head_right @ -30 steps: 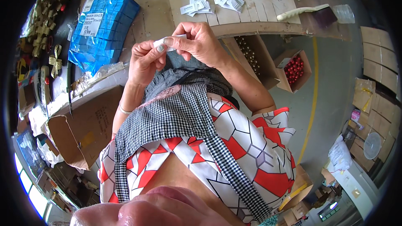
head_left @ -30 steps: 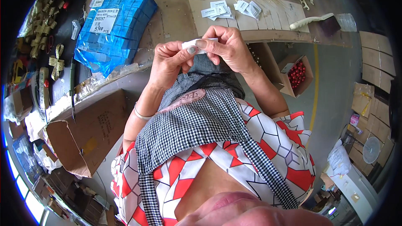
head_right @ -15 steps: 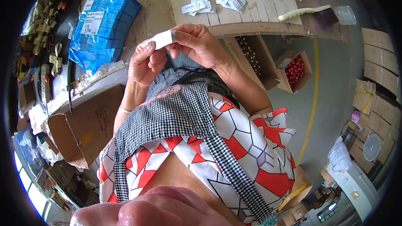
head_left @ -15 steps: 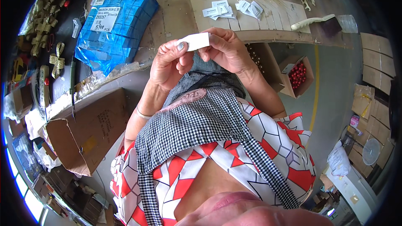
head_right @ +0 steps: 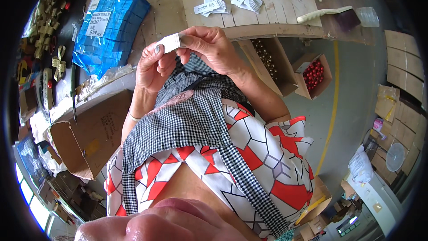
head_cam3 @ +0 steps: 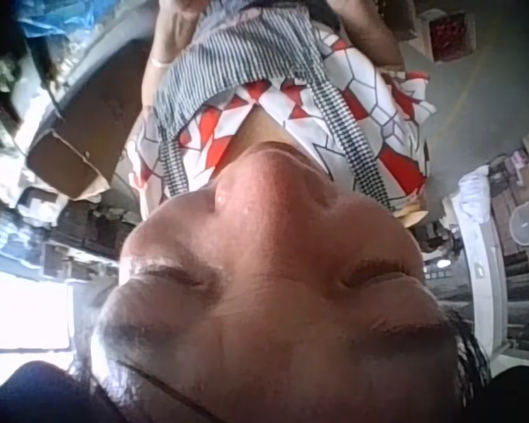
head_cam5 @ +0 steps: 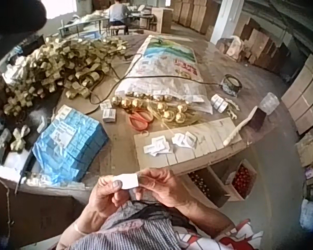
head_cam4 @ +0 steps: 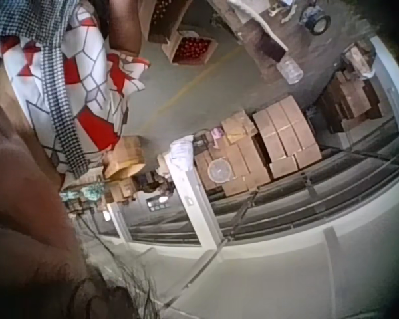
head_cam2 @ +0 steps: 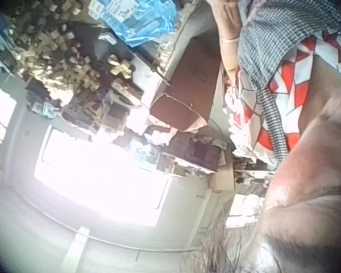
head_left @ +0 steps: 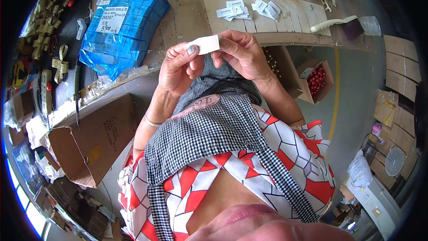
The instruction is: Applying identification labels to small product components at a workbench in a manufacturing environment.
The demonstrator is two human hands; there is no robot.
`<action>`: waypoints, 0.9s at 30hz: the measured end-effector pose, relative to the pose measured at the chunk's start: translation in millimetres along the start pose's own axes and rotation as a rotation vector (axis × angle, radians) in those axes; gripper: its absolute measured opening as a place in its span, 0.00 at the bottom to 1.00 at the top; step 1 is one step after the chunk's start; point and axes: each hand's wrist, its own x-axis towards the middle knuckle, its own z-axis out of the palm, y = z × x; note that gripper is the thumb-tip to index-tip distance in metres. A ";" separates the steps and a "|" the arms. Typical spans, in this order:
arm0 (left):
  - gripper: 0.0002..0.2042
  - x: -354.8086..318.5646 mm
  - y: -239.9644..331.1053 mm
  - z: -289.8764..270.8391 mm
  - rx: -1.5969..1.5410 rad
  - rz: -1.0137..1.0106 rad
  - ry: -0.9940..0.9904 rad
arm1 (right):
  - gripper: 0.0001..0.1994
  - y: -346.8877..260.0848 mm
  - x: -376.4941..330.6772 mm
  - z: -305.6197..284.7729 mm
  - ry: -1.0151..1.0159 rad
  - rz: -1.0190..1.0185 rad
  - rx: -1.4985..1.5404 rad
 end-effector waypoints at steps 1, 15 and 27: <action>0.07 0.2 0.5 -0.4 -0.008 -0.003 0.004 | 0.11 -1.4 0.5 3.2 0.000 0.000 0.000; 0.07 -1.1 -3.4 -3.8 0.003 0.013 -0.052 | 0.12 -4.6 4.1 8.8 -0.041 0.001 0.131; 0.07 -0.6 0.6 -0.9 -0.051 0.010 -0.046 | 0.10 2.8 3.0 10.1 0.050 -0.025 0.084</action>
